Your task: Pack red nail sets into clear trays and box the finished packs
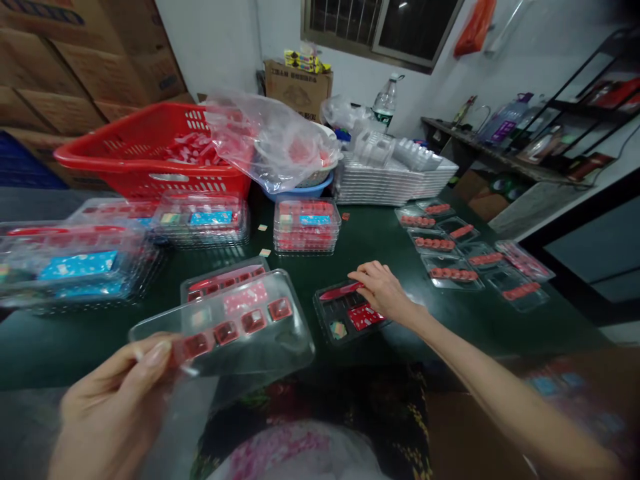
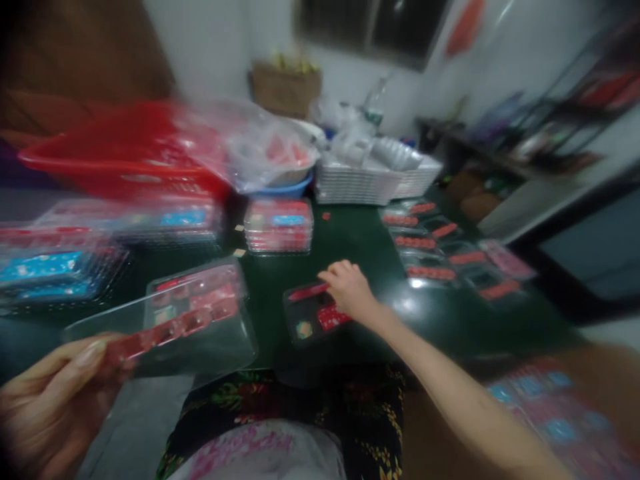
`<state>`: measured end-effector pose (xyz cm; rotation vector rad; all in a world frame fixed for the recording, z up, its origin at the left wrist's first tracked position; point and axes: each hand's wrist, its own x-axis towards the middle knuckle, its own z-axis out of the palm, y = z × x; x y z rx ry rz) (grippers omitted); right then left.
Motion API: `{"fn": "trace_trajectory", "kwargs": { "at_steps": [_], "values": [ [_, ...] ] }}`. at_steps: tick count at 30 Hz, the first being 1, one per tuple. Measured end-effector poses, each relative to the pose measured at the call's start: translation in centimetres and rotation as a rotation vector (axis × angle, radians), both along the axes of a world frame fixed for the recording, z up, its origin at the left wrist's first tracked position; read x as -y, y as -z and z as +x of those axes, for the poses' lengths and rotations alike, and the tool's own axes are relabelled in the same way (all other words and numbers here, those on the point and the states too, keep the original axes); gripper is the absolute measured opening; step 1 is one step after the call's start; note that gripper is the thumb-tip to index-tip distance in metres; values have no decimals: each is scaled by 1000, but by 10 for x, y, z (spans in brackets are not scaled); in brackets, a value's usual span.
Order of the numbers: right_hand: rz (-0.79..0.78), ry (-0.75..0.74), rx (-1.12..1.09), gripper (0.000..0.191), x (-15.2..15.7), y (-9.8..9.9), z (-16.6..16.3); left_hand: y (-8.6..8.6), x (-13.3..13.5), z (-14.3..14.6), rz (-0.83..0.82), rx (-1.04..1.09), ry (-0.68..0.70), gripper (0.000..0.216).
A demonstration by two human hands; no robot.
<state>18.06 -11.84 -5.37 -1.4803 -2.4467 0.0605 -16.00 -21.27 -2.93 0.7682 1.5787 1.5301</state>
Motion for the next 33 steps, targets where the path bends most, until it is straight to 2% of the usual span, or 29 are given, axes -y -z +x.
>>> {"fn": "trace_trajectory", "kwargs": {
  "at_steps": [3,6,8,9,13,18,21,25,27,29,31,33],
  "values": [
    [-82,68,-336,25,10,-8,1,5,-17,28,64,165,85,15],
    [-349,99,-739,33,30,-25,3,12,-30,66,60,219,233,16],
    [-473,120,-881,37,44,-32,7,16,-36,93,58,210,316,17],
    [-479,141,-910,38,49,-32,9,19,-38,106,58,196,345,19],
    [-290,267,-857,37,49,-10,25,30,-47,140,34,0,415,27],
    [-166,336,-657,34,27,28,42,40,-63,150,-44,-624,481,38],
    [-141,374,-498,31,21,35,44,41,-71,150,-116,-940,475,42],
    [-147,433,-328,27,21,33,42,43,-75,151,-187,-1200,444,42],
    [-169,445,-319,27,20,34,42,45,-73,152,-76,-1312,354,48],
    [-184,449,-338,30,20,36,42,44,-71,156,131,-1395,315,62],
    [-185,445,-364,32,19,40,44,42,-69,165,291,-1460,445,73],
    [-179,432,-387,32,19,47,46,39,-69,175,322,-1508,697,91]
  ]
}}
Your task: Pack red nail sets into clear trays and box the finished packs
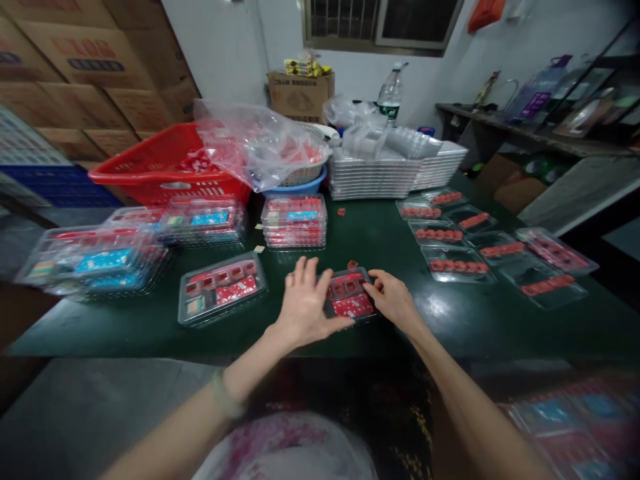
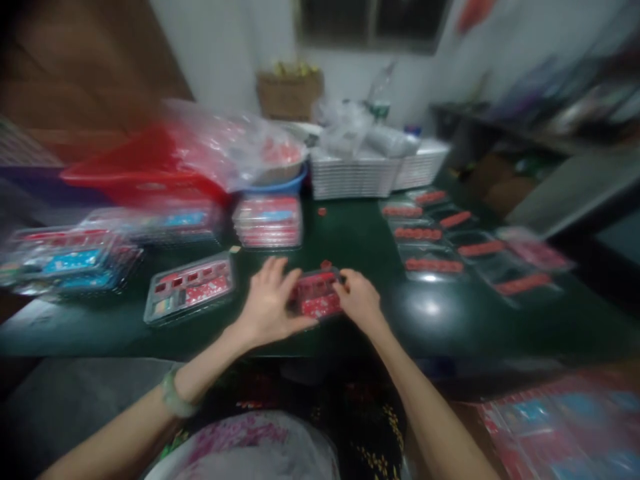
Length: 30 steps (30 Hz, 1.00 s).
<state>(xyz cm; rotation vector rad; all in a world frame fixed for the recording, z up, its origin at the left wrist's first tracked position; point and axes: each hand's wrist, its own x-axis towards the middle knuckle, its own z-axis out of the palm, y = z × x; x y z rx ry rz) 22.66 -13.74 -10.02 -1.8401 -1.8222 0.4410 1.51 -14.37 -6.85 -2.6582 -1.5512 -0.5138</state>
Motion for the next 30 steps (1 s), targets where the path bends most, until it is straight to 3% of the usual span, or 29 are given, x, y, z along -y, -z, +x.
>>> {"fn": "trace_trajectory", "kwargs": {
  "at_steps": [4,9,15,20,26,30],
  "values": [
    [16,-16,-21,33,-2,15,6,0,-5,14,-241,-125,156,123],
    [0,-64,-137,39,0,23,10,-1,-4,8,-192,-63,149,106],
    [-133,-90,-425,44,30,9,-2,-10,19,-16,-201,21,182,103],
    [-282,-195,-665,46,50,-6,-48,-19,51,-61,-231,52,128,103],
    [-239,-308,-740,42,53,-24,-122,-32,76,-126,-177,15,28,101],
    [-167,-399,-732,39,32,-33,-165,-45,70,-163,-101,-45,-38,99]
  ]
}}
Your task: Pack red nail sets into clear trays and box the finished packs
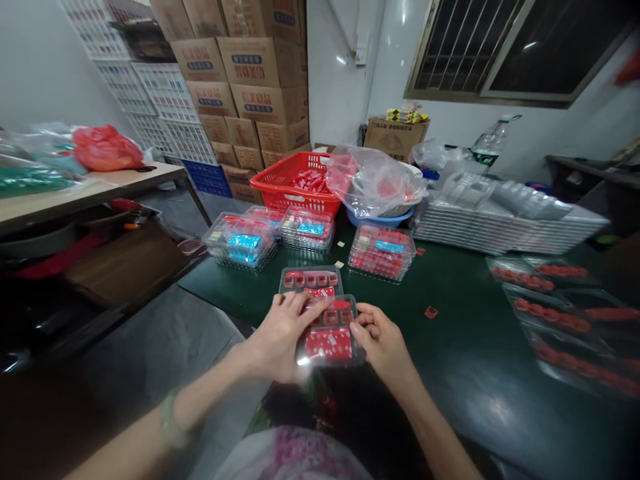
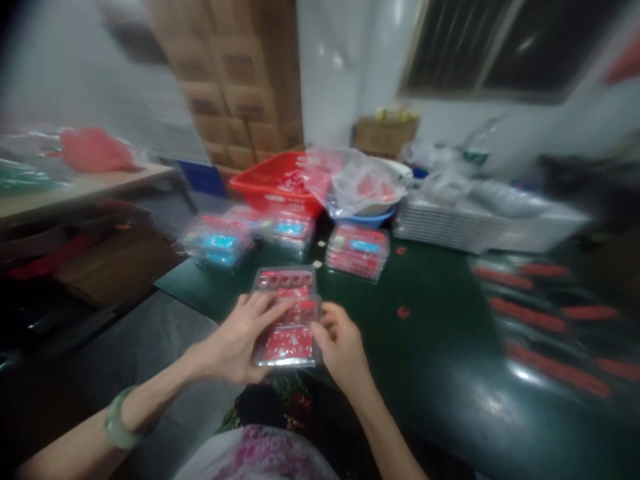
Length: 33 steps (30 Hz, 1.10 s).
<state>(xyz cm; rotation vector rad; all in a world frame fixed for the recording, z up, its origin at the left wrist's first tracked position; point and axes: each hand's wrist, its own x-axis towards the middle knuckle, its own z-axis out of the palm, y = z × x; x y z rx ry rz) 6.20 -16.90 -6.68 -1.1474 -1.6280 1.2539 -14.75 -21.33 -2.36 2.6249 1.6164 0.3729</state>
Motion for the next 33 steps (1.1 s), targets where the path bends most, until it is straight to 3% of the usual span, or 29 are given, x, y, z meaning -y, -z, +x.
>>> {"fn": "trace_trajectory", "kwargs": {
  "at_steps": [6,11,16,18,20,23,26,33],
  "values": [
    [46,39,138,41,-62,-14,-37,-13,-57,-41,78,-107,-65,93],
    [15,68,427,40,-92,-8,-56,9,-94,-48,-9,-165,-8,99],
    [45,91,569,35,-96,2,-69,18,-98,-48,-54,-55,57,100],
    [47,92,594,36,-97,4,-70,19,-96,-54,-20,111,-78,86],
    [44,86,605,37,-99,6,-68,22,-92,-63,5,289,-321,76],
    [40,85,609,39,-103,11,-66,27,-84,-74,-140,442,-567,66],
    [32,71,603,44,-105,16,-65,28,-78,-76,-273,543,-604,56],
    [32,78,635,49,-100,11,-66,19,-77,-67,-256,574,-637,49]
  ]
}}
